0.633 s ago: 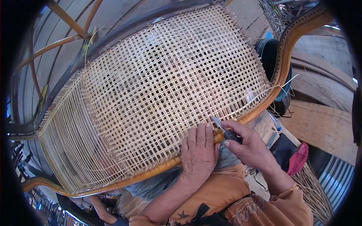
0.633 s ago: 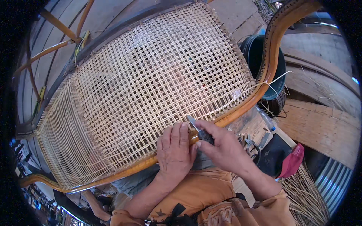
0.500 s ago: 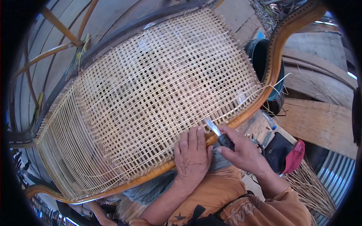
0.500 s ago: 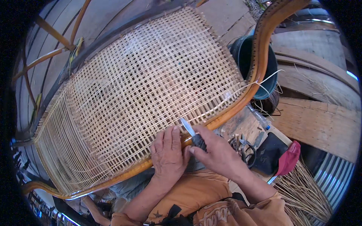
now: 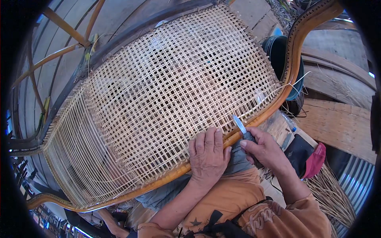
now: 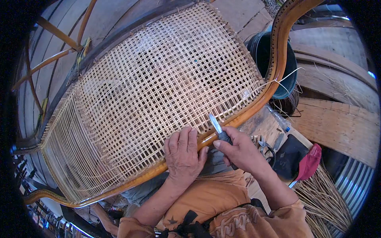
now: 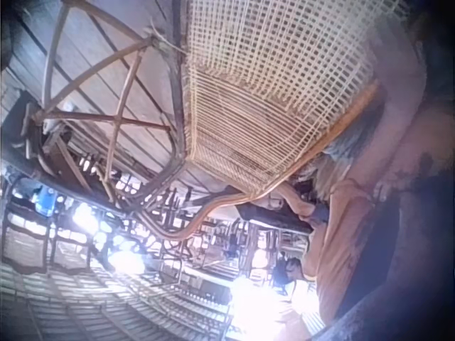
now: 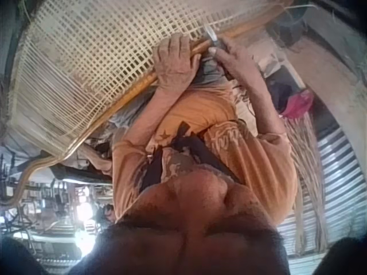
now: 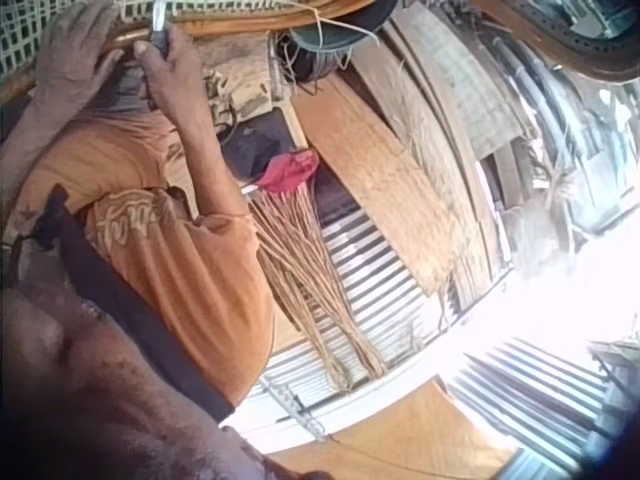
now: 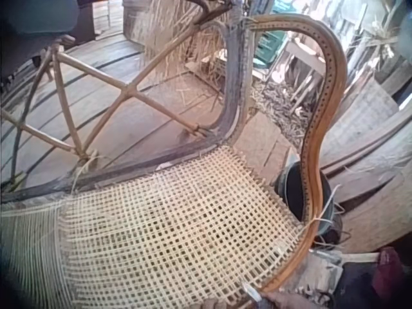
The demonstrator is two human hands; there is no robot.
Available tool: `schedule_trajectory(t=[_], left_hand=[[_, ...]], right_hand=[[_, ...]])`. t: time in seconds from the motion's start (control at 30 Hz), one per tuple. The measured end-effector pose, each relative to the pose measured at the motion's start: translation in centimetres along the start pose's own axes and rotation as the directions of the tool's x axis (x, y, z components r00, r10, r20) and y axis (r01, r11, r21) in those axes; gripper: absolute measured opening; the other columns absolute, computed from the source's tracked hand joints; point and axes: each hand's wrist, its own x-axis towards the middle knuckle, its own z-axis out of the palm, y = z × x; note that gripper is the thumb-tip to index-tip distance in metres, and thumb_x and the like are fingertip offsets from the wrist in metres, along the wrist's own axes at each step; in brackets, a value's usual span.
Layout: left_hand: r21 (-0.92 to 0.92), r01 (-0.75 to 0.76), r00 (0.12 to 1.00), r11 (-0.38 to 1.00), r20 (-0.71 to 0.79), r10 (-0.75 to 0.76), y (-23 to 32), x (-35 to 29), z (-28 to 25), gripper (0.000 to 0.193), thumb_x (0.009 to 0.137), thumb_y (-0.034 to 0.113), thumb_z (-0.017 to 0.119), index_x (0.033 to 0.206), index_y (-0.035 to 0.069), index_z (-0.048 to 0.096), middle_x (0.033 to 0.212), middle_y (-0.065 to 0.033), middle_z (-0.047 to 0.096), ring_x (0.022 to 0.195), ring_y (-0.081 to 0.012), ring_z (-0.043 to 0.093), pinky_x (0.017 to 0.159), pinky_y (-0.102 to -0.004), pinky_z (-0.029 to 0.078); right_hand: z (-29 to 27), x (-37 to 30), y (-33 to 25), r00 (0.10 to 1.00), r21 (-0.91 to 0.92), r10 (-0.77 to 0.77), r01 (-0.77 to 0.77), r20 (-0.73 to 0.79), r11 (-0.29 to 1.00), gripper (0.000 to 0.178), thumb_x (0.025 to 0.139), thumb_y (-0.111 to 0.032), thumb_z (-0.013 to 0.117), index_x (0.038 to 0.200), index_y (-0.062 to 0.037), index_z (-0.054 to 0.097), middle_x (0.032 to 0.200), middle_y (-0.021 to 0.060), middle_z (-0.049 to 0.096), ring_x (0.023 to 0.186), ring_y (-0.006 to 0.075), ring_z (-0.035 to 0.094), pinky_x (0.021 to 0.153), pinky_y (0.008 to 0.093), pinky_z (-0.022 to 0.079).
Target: Repairing a wicker or rattan chair by weaving new strands and securing them with tools.
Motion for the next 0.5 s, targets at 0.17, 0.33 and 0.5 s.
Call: schedule_trajectory(t=[0.17,0.33,0.5], left_hand=[[-0.014,0.003,0.999,1.000,0.040,-0.003,-0.2,-0.5,-1.0,0.062,0.072,0.025,0.071,0.124,-0.001,0.049,0.126,-0.0153,0.047,0.113,-0.0336,0.043,0.097,-0.0499,0.033],[-0.042,0.063,0.991,0.997,0.124,-0.058,-0.3,-2.1,-5.2,0.058,0.075,0.024,0.068,0.124,-0.002,0.049,0.127,-0.0155,0.045,0.115,-0.0344,0.041,0.097,-0.0490,0.034],[0.037,0.176,0.978,0.984,0.104,-0.179,-2.7,-2.8,-5.8,0.055,0.075,0.026,0.070,0.121,0.003,0.052,0.119,-0.0117,0.048,0.108,-0.0315,0.043,0.093,-0.0454,0.036]], right_hand=[[1.4,-0.1,-0.7,0.998,0.013,-0.056,0.056,0.035,0.998,0.027,0.091,-0.010,0.056,0.115,0.0005,0.049,0.068,-0.0017,0.049,0.046,0.0059,0.047,0.042,0.0191,0.036],[2.9,-2.1,-0.8,0.990,-0.036,0.023,-0.018,0.136,0.999,0.025,0.091,-0.009,0.055,0.115,-0.0015,0.050,0.070,-0.0009,0.050,0.046,0.0062,0.049,0.040,0.0194,0.036],[4.6,-0.7,-0.4,0.960,-0.093,0.129,-0.109,0.249,0.990,0.025,0.092,-0.010,0.055,0.116,-0.0022,0.050,0.070,-0.0016,0.051,0.049,0.0061,0.050,0.043,0.0197,0.038]])
